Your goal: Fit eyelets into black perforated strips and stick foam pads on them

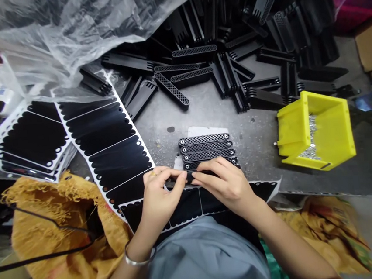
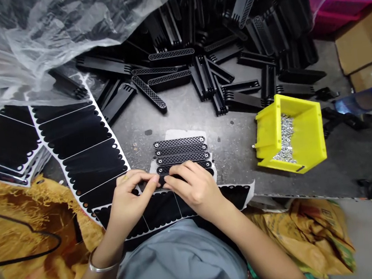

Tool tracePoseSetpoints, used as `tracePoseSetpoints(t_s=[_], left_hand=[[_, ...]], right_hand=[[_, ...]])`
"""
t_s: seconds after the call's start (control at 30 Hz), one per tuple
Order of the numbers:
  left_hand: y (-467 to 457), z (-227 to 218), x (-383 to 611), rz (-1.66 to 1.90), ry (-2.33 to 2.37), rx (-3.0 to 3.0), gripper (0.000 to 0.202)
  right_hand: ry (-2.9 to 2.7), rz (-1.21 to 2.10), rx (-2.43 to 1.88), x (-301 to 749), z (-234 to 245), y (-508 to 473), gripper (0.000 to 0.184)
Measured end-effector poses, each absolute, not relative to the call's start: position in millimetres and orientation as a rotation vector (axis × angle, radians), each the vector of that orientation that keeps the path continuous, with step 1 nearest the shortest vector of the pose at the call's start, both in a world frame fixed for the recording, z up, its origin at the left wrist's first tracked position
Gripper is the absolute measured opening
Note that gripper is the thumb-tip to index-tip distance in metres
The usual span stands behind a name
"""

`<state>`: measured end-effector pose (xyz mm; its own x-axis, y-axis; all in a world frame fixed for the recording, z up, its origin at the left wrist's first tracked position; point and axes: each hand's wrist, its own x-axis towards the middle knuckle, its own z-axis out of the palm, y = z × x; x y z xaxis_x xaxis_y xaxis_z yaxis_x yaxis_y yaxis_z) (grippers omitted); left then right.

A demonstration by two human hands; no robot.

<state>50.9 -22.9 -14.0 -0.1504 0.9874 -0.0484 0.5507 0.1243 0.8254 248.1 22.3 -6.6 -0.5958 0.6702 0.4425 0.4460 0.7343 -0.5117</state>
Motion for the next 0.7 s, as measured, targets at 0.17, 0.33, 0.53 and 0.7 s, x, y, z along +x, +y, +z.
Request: tracePoseSetpoints(t_s=[0.17, 0.33, 0.53, 0.7], left_hand=[[-18.7, -16.2, 48.1, 0.848, 1.776, 1.490, 0.018], [-18.1, -16.6, 47.2, 0.850, 1.786, 1.493, 0.019], [-14.3, -17.3, 44.6, 0.866, 1.758, 1.514, 0.018], [-17.8, -10.8, 44.2, 0.875, 1.819, 1.689, 0.015]], right_hand=[[-2.358, 0.509, -0.930, 265.7, 4.1, 19.6, 0.023], [-2.041, 0.864, -1.224, 311.6, 9.4, 20.6, 0.013], [-1.943, 0.980, -1.181, 315.9, -1.8, 27.9, 0.011], [-2.023, 0.649, -1.245, 330.9, 7.8, 17.2, 0.014]])
